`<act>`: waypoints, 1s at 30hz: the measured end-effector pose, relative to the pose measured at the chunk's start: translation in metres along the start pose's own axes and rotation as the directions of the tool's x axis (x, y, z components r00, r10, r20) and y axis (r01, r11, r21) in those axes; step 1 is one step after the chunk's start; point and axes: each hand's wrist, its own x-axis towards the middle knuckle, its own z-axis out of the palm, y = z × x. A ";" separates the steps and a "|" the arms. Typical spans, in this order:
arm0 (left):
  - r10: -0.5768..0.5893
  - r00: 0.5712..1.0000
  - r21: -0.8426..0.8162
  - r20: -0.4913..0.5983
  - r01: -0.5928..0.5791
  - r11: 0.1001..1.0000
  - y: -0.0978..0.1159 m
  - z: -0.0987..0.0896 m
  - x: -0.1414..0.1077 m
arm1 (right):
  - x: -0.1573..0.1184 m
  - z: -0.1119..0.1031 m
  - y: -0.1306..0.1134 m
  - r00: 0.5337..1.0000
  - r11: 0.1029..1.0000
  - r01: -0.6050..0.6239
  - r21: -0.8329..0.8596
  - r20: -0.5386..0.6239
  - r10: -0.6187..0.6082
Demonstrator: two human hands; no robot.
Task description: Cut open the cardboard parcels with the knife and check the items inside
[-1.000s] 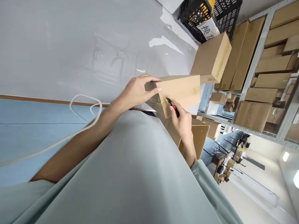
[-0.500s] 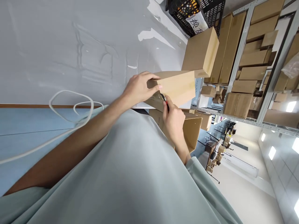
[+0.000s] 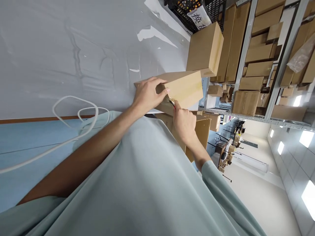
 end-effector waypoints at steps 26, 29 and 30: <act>0.005 1.000 -0.003 0.005 -0.005 1.000 0.002 -0.001 -0.001 | -0.006 0.009 -0.012 0.995 0.977 -0.099 0.190 -0.001 0.101; 0.011 1.000 -0.004 0.008 -0.011 1.000 0.002 -0.002 0.000 | -0.008 0.007 -0.012 0.993 0.977 -0.116 0.178 0.009 0.117; 0.014 1.000 -0.006 0.008 -0.014 1.000 0.001 -0.002 0.000 | -0.008 0.007 -0.013 0.993 0.978 -0.120 0.170 0.007 0.120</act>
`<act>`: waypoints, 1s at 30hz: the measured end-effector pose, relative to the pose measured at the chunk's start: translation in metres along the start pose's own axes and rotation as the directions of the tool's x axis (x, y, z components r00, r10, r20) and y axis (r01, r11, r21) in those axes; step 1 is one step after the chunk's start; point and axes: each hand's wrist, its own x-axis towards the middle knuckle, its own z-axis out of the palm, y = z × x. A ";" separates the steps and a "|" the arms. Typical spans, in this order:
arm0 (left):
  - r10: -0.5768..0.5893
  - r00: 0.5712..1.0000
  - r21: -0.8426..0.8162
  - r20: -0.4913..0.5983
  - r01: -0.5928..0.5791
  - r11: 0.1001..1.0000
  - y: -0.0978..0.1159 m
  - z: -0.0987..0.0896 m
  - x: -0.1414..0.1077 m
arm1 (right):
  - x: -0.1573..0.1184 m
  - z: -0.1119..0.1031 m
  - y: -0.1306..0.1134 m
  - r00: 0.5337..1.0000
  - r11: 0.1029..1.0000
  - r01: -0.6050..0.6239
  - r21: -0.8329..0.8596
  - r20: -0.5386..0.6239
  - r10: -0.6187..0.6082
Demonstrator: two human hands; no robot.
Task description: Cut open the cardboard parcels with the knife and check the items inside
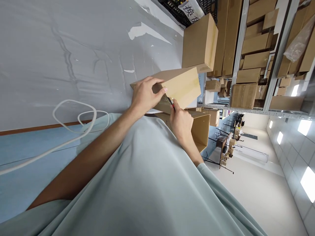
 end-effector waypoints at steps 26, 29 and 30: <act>0.067 0.996 0.008 -0.065 -0.067 0.998 -0.017 0.008 -0.007 | -0.016 -0.003 0.072 0.996 0.996 0.086 -0.008 0.030 -0.085; 0.079 0.995 0.021 -0.064 -0.077 0.997 -0.015 0.010 -0.008 | 0.031 0.015 0.115 0.950 0.943 0.044 0.331 -0.306 0.063; 0.081 0.994 0.024 -0.071 -0.079 0.997 -0.015 0.011 -0.008 | 0.053 0.023 0.128 0.905 0.899 0.017 0.438 -0.389 0.173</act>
